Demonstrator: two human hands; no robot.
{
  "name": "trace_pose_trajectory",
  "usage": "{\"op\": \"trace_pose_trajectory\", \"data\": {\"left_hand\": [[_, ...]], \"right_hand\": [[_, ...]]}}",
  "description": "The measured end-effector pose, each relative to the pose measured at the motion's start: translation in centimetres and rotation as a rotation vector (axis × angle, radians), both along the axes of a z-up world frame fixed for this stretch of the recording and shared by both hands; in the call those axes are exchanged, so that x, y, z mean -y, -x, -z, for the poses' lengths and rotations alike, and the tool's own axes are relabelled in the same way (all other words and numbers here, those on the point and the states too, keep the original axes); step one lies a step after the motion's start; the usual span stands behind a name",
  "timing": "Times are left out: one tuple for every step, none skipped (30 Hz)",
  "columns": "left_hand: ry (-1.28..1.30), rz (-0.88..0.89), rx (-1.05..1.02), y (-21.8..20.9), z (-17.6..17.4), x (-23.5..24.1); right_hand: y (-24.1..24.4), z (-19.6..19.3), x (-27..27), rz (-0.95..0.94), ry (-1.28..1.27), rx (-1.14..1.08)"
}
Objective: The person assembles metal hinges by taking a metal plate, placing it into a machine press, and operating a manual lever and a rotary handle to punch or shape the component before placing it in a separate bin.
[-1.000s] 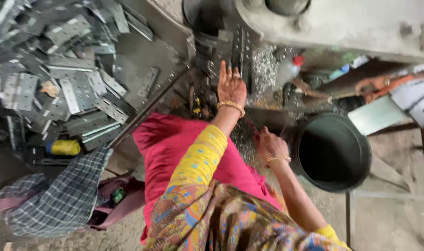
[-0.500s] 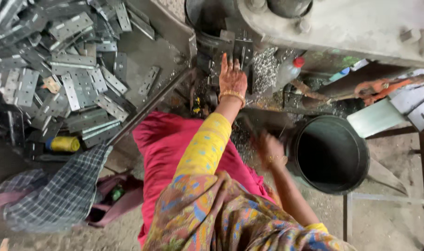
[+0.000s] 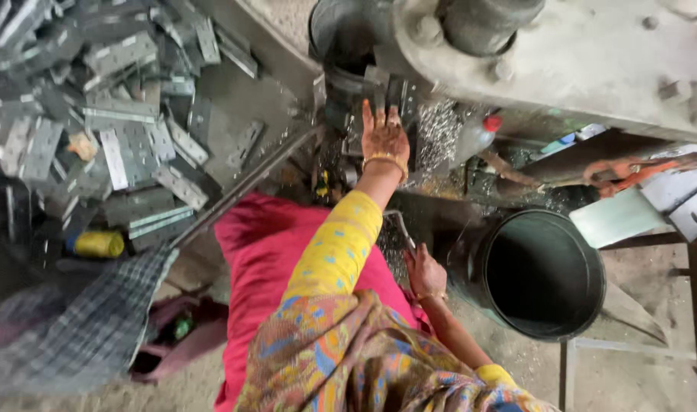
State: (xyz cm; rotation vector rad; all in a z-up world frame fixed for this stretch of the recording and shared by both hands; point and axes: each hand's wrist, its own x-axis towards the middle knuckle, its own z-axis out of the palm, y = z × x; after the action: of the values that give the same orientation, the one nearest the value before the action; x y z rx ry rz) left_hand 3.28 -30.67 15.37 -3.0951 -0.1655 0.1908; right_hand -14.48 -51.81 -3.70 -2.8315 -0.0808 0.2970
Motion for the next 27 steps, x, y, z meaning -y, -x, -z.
{"op": "trace_pose_trajectory", "data": {"left_hand": [[0.005,-0.005,0.04,-0.2,0.8,-0.3],[0.01,-0.011,0.08,0.0,1.5,-0.6],[0.006,0.008,0.059,-0.3,1.6,-0.5],[0.001,0.027,0.038,-0.3,1.7,-0.6],[-0.006,0.046,0.018,-0.1,1.8,-1.0],[-0.019,0.066,0.006,0.4,2.1,-1.0],[-0.036,0.086,-0.005,1.0,2.6,-0.9],[-0.053,0.105,-0.017,1.6,3.3,-0.7],[0.021,0.136,0.105,3.6,4.8,-0.8],[0.096,0.165,0.227,5.4,6.4,-1.0],[0.081,0.243,0.304,7.4,8.0,-1.1],[0.067,0.322,0.38,9.5,9.3,-1.5],[0.051,0.393,0.462,10.6,10.1,-2.3],[0.137,0.467,0.515,10.9,10.4,-3.2],[0.229,0.547,0.579,10.2,10.2,-3.8],[0.321,0.627,0.642,9.5,9.4,-4.3],[0.322,0.56,0.627,8.3,8.3,-3.6],[0.324,0.492,0.611,6.5,6.8,-2.2],[0.326,0.425,0.59,5.0,5.3,-0.4],[0.247,0.312,0.439,3.7,3.7,1.7],[0.166,0.196,0.294,2.3,2.1,4.0],[0.086,0.08,0.148,1.5,0.9,5.0],[0.353,-0.081,0.154,2.3,0.7,5.0],[0.617,-0.247,0.159,3.1,0.6,4.8],[0.87,-0.414,0.175,3.2,0.3,4.0],[0.621,-0.272,0.134,4.2,0.3,3.1],[0.369,-0.125,0.085,6.4,1.0,2.2]], "right_hand": [[0.8,0.3,-0.3,-0.002,0.007,-0.037],[1.1,0.1,-0.8,-0.004,0.014,-0.074],[0.1,-1.1,-0.9,0.0,0.026,-0.088],[-0.6,-2.9,-0.9,-0.021,0.077,-0.106],[-0.9,-5.2,-0.9,-0.042,0.126,-0.123],[-1.1,-7.9,-1.0,-0.063,0.175,-0.141],[-1.3,-10.7,-1.3,-0.141,0.265,0.053],[-1.6,-13.6,-1.5,-0.214,0.356,0.248],[-1.4,-16.1,-1.9,-0.247,0.387,0.349],[-1.9,-18.3,-2.5,-0.279,0.418,0.45],[-2.8,-20.1,-3.1,-0.273,0.409,0.375],[-3.8,-21.5,-3.7,-0.267,0.4,0.299],[-4.2,-22.3,-4.2,-0.27,0.391,0.233],[-3.7,-22.6,-4.6,-0.268,0.386,0.263],[-3.5,-22.7,-4.8,-0.259,0.39,0.301],[-3.5,-22.6,-4.9,-0.249,0.394,0.34],[-3.4,-22.4,-4.8,-0.223,0.381,0.315],[-3.4,-21.9,-4.8,-0.197,0.368,0.29],[-3.0,-21.4,-4.7,-0.17,0.355,0.261],[-2.2,-20.9,-4.3,-0.163,0.33,0.24],[-1.5,-20.6,-3.9,-0.158,0.305,0.225],[-1.4,-20.3,-3.6,-0.154,0.28,0.209],[-1.1,-19.9,-3.3,-0.15,0.283,0.173],[-0.9,-19.5,-3.0,-0.147,0.287,0.136],[-1.2,-19.2,-3.1,-0.142,0.28,0.113],[-1.5,-18.9,-3.0,-0.165,0.28,0.155],[-1.5,-18.6,-2.9,-0.18,0.275,0.191]]}}
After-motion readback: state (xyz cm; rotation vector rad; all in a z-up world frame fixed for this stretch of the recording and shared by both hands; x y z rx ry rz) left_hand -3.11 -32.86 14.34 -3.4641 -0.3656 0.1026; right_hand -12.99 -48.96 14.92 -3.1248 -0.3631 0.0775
